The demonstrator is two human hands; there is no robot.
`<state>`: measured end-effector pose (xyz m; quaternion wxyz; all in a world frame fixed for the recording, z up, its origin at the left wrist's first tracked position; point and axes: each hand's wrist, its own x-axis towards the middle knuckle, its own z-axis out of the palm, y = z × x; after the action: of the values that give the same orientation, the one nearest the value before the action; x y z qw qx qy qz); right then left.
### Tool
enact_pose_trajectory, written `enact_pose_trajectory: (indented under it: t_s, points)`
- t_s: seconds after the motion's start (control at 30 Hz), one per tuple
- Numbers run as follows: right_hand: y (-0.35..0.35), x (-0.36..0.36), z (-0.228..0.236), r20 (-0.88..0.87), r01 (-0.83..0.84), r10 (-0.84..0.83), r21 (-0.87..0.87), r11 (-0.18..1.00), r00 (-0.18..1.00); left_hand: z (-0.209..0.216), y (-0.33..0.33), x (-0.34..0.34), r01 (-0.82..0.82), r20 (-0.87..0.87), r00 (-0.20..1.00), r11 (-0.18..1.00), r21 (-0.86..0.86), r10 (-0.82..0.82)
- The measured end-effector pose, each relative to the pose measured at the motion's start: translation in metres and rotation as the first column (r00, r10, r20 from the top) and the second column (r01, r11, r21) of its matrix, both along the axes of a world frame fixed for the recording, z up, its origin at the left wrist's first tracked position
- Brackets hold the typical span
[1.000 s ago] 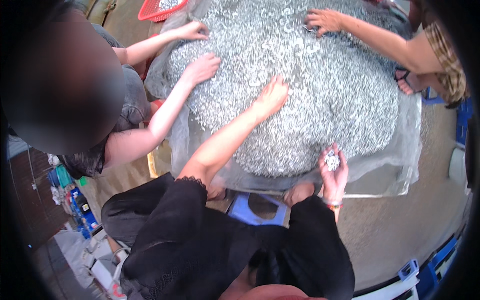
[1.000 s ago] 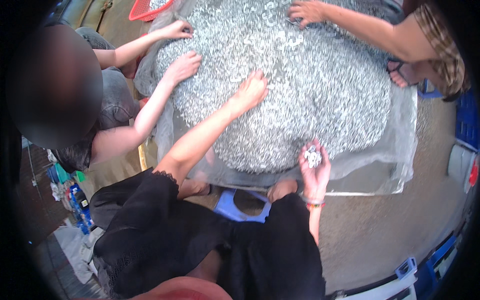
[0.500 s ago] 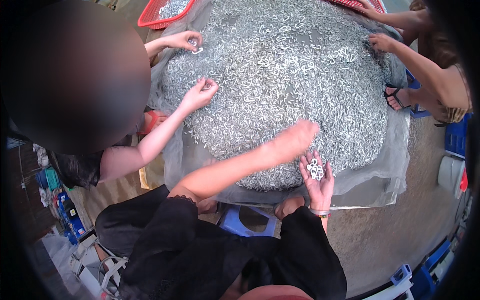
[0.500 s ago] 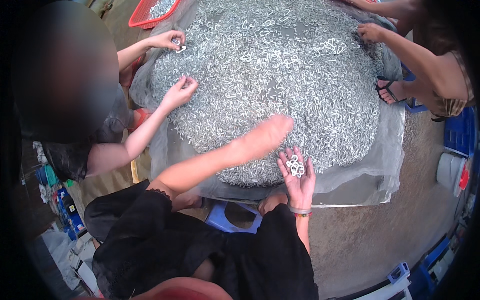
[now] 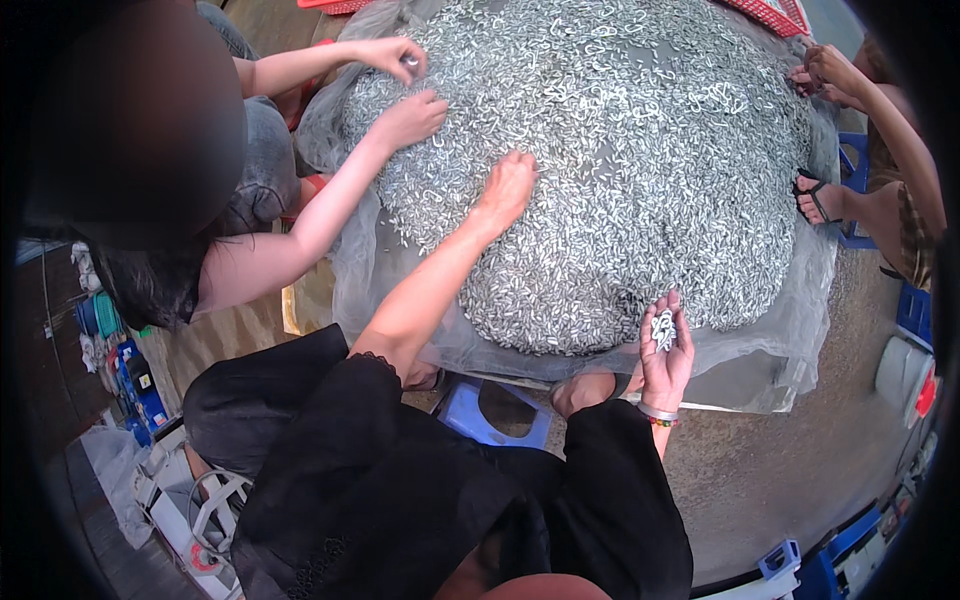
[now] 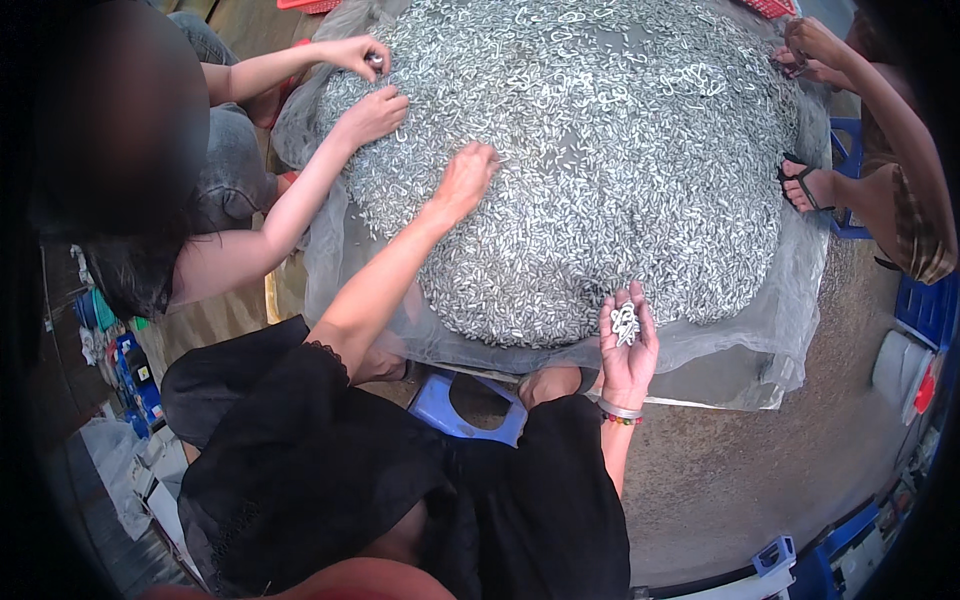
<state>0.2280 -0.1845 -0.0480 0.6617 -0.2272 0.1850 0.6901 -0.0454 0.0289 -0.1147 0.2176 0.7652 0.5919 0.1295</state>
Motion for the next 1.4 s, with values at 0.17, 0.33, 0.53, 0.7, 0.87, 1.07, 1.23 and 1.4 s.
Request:
enact_pose_trajectory:
  t_s: [0.17,0.33,0.53,0.7,0.87,1.07,1.23,1.4]
  points:
    - [-0.007,-0.004,-0.001,-0.028,-0.054,0.052,-0.064,0.996,0.998,0.055,-0.031,0.060,0.226,0.145,0.959,0.965,0.133,-0.244]
    - [-0.002,-0.010,0.018,0.028,-0.109,0.115,-0.154,0.982,0.993,0.064,-0.034,0.062,0.200,0.066,0.975,0.969,0.143,-0.211]
    - [-0.007,-0.005,-0.007,-0.037,-0.144,0.146,0.033,0.989,0.989,0.058,-0.035,0.082,0.246,0.076,0.968,0.967,-0.064,-0.241]
    - [-0.008,-0.009,-0.006,-0.033,-0.110,0.110,-0.024,0.994,0.993,0.070,-0.044,0.106,0.289,0.121,0.941,0.937,0.195,-0.315]
    - [-0.005,-0.017,-0.003,-0.079,-0.087,0.079,-0.102,0.991,0.994,0.098,-0.083,0.126,0.537,0.384,0.765,0.841,0.063,-0.517]
    - [-0.001,-0.006,0.004,-0.139,-0.010,0.011,0.004,1.000,0.990,0.080,-0.064,0.081,0.277,0.268,0.900,0.926,0.257,-0.343]
    - [-0.004,0.008,0.010,-0.132,0.030,-0.026,0.028,0.999,0.991,0.016,-0.019,-0.022,0.038,-0.147,0.989,0.998,0.057,-0.030]
    - [-0.003,0.002,0.010,-0.124,0.038,-0.043,-0.038,0.999,0.991,0.028,-0.015,-0.011,0.024,0.116,0.993,0.998,-0.054,-0.017]
